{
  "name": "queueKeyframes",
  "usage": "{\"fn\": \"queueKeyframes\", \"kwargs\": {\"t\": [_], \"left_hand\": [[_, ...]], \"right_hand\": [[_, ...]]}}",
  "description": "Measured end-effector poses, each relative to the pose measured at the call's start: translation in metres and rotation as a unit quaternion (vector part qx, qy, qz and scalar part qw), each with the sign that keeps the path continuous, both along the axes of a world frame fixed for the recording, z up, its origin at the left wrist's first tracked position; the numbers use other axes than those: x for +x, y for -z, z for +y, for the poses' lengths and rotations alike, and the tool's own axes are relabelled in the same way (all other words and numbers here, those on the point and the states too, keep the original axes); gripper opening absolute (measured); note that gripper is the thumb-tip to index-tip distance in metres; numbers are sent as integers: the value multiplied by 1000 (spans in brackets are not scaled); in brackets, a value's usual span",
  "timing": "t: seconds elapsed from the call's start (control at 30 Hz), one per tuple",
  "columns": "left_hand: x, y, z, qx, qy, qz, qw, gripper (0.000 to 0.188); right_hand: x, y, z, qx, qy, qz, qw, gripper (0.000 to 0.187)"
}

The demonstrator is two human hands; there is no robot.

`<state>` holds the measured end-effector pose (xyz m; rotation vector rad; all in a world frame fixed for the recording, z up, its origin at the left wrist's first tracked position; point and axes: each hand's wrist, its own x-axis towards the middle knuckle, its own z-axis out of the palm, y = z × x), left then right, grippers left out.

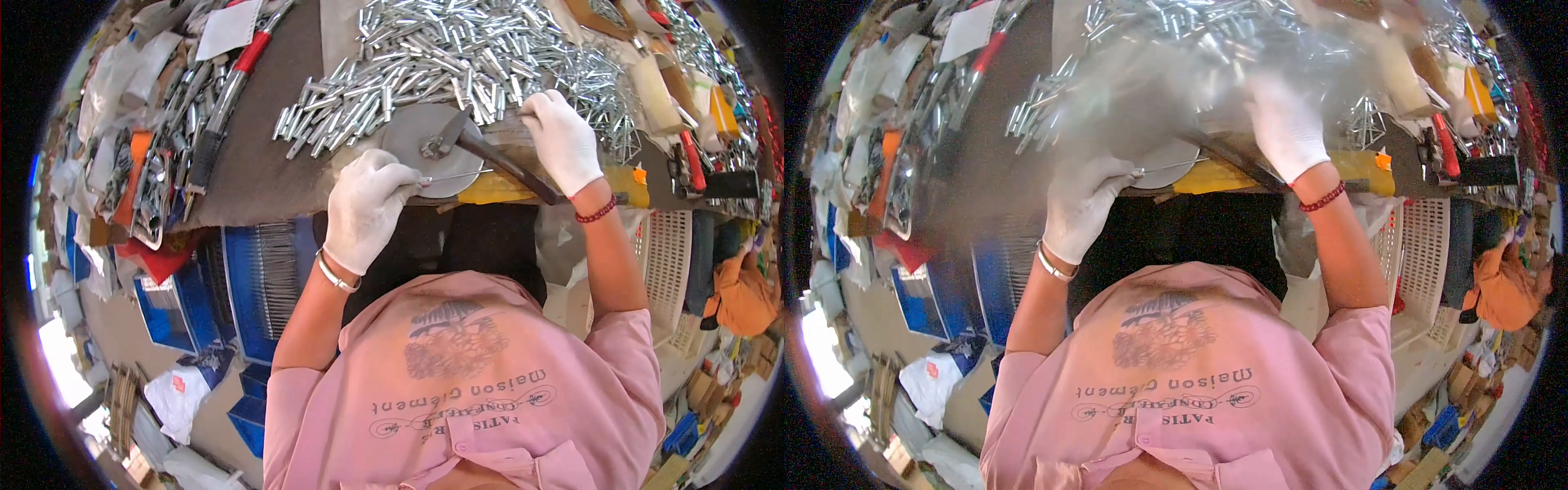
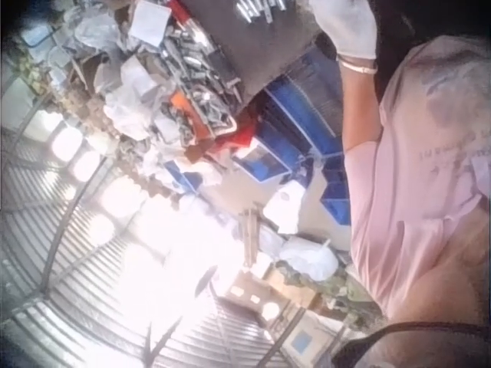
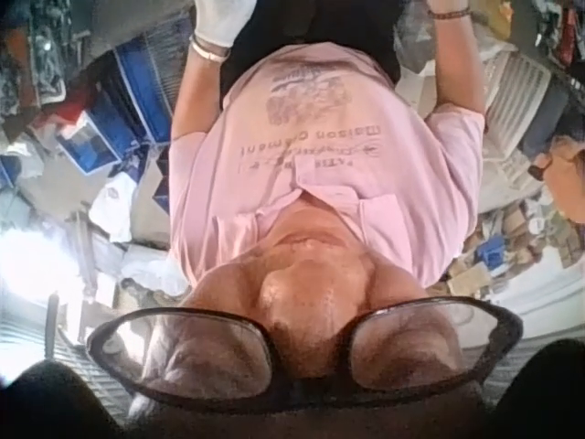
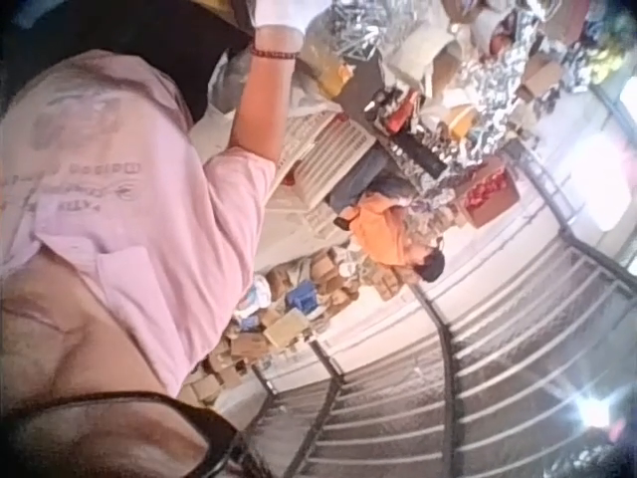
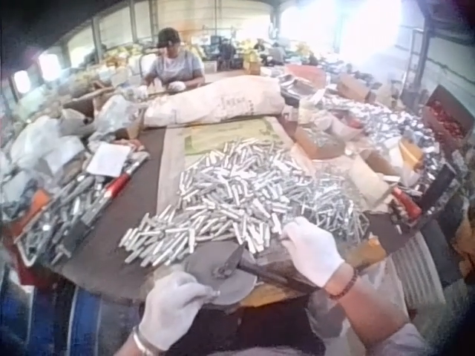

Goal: Sorting and measuring small metal pins using a circular metal gauge at a manufacturing workstation.

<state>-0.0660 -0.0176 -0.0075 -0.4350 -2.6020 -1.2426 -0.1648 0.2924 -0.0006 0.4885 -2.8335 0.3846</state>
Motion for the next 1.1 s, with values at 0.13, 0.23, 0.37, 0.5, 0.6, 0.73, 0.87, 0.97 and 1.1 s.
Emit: {"fn": "queueKeyframes", "kwargs": {"t": [0.13,0.23,0.37,0.5,0.6,0.73,0.87,0.97,1.1], "left_hand": [[1,0,0,-12,-7,17,1000,16],[1,0,-1,-3,-3,-2,1000,15],[4,1,-1,-12,-8,28,1000,15],[3,2,-2,-23,0,42,999,15],[1,9,1,15,-15,38,999,15],[-2,3,-1,-9,11,84,996,15],[1,3,-1,-10,5,88,996,15],[0,4,-2,-25,3,86,996,16],[0,10,-1,-11,-4,76,997,17]], "right_hand": [[-5,-7,1,9,-8,-47,999,8],[-4,-10,-2,24,-27,-53,998,9],[30,-38,-33,-112,-109,-29,987,10],[54,-44,-90,-141,-216,-24,966,26],[57,-30,-112,-188,-237,-58,951,41],[54,-38,-105,-214,-188,-148,947,53],[55,-31,-103,-183,-200,-123,955,53],[54,-32,-105,-172,-215,-112,955,49],[52,-33,-108,-149,-238,-98,955,43]]}}
